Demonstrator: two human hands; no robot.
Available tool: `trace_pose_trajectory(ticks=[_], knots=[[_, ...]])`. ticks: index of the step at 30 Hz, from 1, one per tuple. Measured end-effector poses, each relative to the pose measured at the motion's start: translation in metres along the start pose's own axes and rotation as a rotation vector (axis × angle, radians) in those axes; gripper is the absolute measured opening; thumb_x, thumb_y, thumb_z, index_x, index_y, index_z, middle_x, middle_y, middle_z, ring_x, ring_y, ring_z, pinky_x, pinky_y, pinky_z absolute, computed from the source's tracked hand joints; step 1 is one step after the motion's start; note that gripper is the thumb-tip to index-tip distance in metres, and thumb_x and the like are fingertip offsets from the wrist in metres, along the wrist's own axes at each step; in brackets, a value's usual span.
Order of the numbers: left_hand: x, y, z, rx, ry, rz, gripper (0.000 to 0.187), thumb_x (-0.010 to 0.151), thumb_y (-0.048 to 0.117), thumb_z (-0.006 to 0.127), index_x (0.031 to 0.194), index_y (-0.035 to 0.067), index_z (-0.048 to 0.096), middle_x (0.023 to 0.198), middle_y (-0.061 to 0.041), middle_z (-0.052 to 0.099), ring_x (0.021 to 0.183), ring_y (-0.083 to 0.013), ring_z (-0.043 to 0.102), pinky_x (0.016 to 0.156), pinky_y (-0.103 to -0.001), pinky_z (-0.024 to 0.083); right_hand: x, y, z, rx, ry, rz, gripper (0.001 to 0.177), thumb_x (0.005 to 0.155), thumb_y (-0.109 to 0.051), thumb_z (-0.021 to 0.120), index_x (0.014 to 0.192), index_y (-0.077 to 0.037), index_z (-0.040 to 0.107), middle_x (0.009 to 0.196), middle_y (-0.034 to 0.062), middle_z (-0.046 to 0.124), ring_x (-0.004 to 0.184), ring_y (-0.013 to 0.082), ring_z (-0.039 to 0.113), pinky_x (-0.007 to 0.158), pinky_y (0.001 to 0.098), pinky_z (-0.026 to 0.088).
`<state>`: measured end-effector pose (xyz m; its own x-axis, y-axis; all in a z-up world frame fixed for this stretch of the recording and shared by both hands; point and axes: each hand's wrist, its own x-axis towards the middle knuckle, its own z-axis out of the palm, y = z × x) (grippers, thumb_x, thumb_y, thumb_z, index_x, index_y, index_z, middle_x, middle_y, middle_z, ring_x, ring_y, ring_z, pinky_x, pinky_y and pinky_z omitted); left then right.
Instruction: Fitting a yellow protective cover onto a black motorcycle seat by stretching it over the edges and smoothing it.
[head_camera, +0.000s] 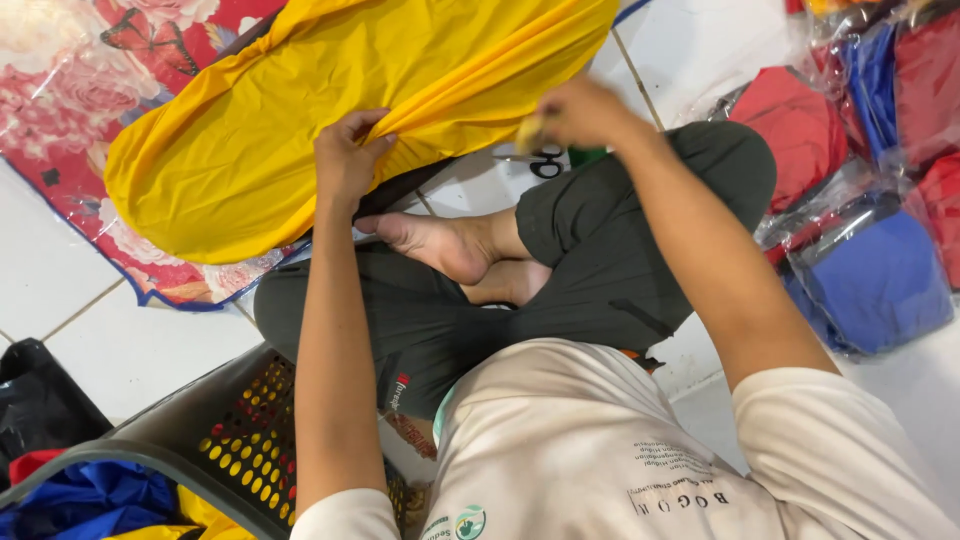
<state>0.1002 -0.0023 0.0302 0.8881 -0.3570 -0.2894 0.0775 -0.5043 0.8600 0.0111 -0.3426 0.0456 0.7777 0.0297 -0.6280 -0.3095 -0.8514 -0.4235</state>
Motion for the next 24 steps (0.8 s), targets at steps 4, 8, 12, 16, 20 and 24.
trace_pose_trajectory(ticks=[4,8,12,16,20,24], knots=[[-0.018,-0.047,0.02,-0.15,0.102,0.106,0.023,0.091,0.005,0.08,0.112,0.009,0.075,0.118,-0.005,0.075,0.109,-0.0173,0.071,0.1,-0.029,0.057,0.035,0.17,-0.007,-0.051,0.833,0.148,0.026,0.08,-0.018,0.084,0.105,-0.019,0.076,0.101,0.007,0.076,0.091,0.0349,0.07,0.073,0.0489,0.052],[-0.024,-0.107,0.062,0.317,0.311,0.619,0.049,0.093,0.001,0.066,0.142,0.002,0.06,0.142,-0.019,0.062,0.133,-0.0316,0.057,0.116,-0.04,0.04,-0.015,0.152,-0.04,-0.103,0.764,0.301,0.024,0.09,-0.02,0.07,0.102,0.0,0.066,0.095,0.0254,0.07,0.095,0.0503,0.063,0.081,0.0597,0.048],[-0.069,-0.099,0.109,0.877,0.339,0.641,0.066,0.092,0.005,0.05,0.157,0.012,0.04,0.163,-0.027,0.033,0.149,-0.0443,0.038,0.12,-0.054,0.035,0.02,0.121,-0.008,-0.055,0.306,0.465,0.052,0.087,-0.06,0.062,0.113,-0.015,0.071,0.116,0.019,0.075,0.111,0.0408,0.069,0.093,0.0489,0.053],[-0.084,-0.06,0.099,0.868,0.353,0.6,0.067,0.091,0.008,0.056,0.156,0.019,0.044,0.165,-0.021,0.031,0.153,-0.0382,0.029,0.121,-0.052,0.029,0.012,0.073,-0.008,0.047,0.084,0.371,0.014,0.093,-0.023,0.057,0.105,-0.02,0.064,0.108,0.0035,0.069,0.091,0.0228,0.064,0.074,0.0376,0.047],[-0.104,-0.065,0.082,0.597,0.249,0.601,0.048,0.096,-0.001,0.057,0.142,0.011,0.057,0.153,-0.018,0.048,0.14,-0.0358,0.047,0.116,-0.057,0.034,0.018,0.09,0.005,-0.003,-0.125,0.11,0.009,0.09,-0.017,0.063,0.089,-0.02,0.055,0.089,-0.0004,0.064,0.078,0.0169,0.055,0.072,0.0334,0.041],[-0.129,-0.05,0.021,0.268,0.573,0.523,0.014,0.093,0.004,0.063,0.095,0.007,0.076,0.102,-0.011,0.079,0.111,-0.0357,0.072,0.089,-0.051,0.05,0.028,0.131,0.003,0.263,-0.238,0.096,0.032,0.074,-0.002,0.064,0.103,-0.012,0.073,0.097,0.0035,0.078,0.084,0.0161,0.07,0.073,0.0287,0.054]])
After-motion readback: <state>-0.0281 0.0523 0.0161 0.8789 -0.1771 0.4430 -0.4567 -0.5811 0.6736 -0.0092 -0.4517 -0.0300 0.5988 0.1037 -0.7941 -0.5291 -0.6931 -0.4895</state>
